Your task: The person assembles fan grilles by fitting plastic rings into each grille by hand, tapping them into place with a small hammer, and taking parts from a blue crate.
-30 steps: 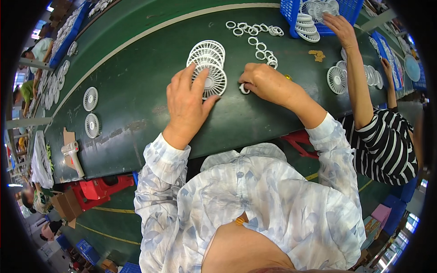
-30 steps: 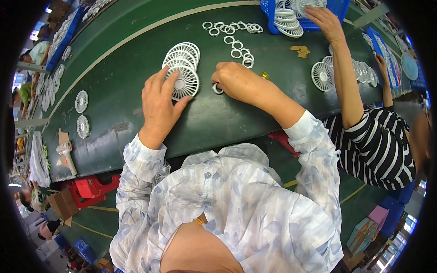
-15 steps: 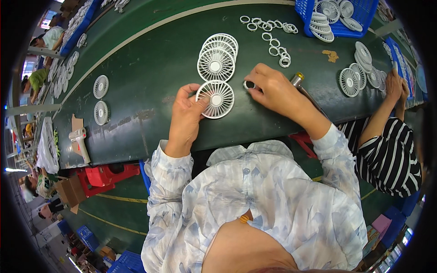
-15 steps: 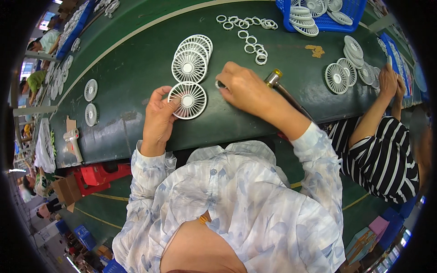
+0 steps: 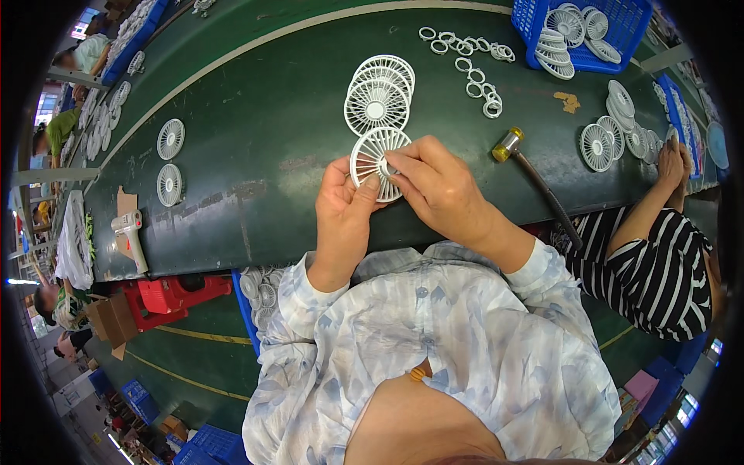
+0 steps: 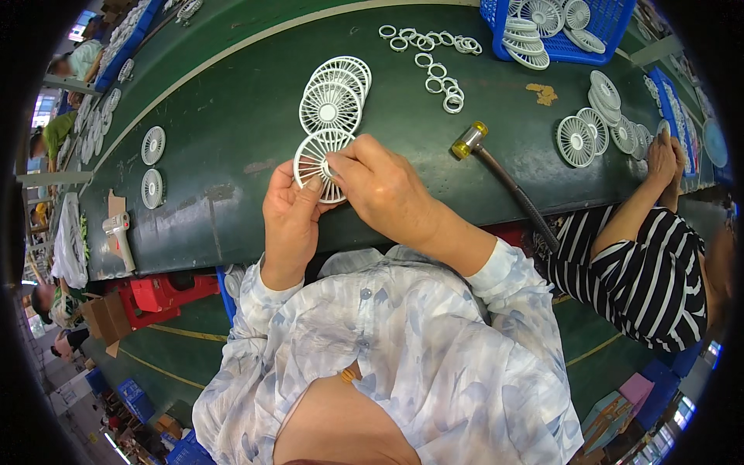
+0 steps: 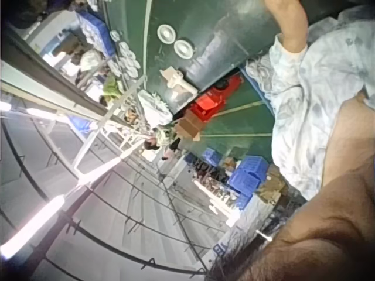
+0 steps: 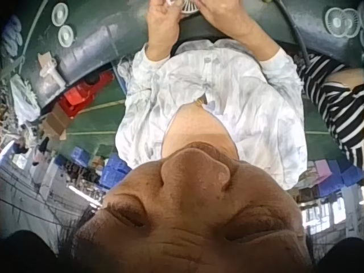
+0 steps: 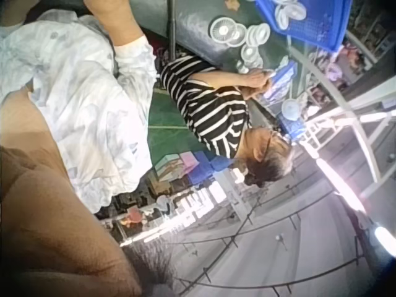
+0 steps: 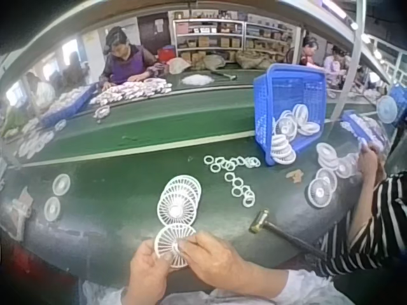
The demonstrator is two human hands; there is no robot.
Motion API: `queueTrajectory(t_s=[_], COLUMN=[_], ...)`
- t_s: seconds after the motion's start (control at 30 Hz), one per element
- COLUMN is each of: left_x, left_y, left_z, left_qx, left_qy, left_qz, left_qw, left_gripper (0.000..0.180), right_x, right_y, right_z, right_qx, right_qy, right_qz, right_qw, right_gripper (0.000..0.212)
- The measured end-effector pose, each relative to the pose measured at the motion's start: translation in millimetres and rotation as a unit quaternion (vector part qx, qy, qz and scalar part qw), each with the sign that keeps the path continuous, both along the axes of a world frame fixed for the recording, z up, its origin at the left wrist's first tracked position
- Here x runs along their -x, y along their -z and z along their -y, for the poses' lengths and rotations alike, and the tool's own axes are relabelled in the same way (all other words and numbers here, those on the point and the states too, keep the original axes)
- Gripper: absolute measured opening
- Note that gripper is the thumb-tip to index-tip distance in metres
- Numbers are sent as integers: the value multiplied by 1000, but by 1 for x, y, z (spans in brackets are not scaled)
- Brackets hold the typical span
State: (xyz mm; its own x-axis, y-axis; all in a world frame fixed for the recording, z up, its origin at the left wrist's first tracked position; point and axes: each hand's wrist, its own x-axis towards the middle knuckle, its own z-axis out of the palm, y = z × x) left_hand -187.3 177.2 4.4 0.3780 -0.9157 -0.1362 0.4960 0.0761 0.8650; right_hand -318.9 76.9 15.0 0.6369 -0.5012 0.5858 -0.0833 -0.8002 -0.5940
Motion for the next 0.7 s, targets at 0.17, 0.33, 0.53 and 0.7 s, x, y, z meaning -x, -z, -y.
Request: queueTrajectory(t_s=[0.17,0.33,0.53,0.7], left_x=[12,20,13,-1], left_y=[7,7,18,15], left_z=[0,-5,-4,7], left_qx=[44,50,64,37], left_qy=[-44,-63,-133,-124], left_qz=[51,122,120,45], left_qw=[997,989,982,991], left_gripper=[29,40,19,8], right_x=[-4,-9,-21,-24], right_y=[-2,5,12,21], right_z=[0,0,-5,-11], right_qx=[23,6,-16,50], right_qy=[-4,14,12,40], right_qz=[22,41,84,51], right_qw=[999,999,996,997], right_gripper=[27,26,27,28])
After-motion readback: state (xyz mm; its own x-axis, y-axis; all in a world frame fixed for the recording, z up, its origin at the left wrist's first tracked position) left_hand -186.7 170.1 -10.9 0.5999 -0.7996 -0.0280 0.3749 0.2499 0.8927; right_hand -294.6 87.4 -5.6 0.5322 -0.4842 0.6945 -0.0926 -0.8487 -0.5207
